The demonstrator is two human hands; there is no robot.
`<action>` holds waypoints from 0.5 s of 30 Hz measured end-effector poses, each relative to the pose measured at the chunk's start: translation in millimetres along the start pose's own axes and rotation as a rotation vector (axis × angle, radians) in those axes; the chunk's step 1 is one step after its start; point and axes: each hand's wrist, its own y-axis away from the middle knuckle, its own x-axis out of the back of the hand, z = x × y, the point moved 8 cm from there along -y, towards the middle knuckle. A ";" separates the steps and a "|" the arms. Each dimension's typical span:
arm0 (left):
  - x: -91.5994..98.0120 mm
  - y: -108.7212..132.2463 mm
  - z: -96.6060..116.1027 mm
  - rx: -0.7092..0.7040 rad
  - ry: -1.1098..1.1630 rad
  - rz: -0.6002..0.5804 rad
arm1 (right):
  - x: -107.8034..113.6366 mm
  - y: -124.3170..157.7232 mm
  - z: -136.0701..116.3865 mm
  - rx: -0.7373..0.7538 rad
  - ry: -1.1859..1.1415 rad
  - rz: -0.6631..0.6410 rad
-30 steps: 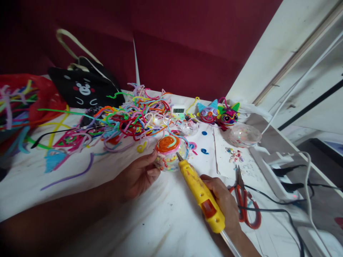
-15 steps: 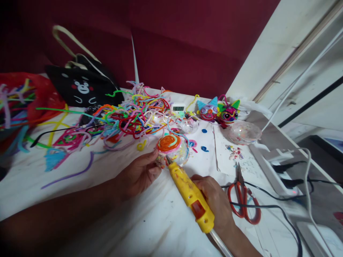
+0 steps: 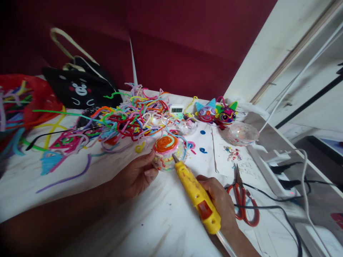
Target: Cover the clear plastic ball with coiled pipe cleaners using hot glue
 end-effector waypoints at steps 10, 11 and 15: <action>1.9 0.2 -0.7 -0.002 -0.014 0.013 | 1.6 0.9 9.3 -0.020 -0.002 0.014; 2.0 -0.1 -0.9 0.003 -0.016 0.009 | 4.0 0.6 10.5 -0.029 0.011 0.029; 3.6 -1.5 -2.9 0.027 -0.035 -0.010 | 7.2 -0.2 11.7 -0.057 0.015 0.055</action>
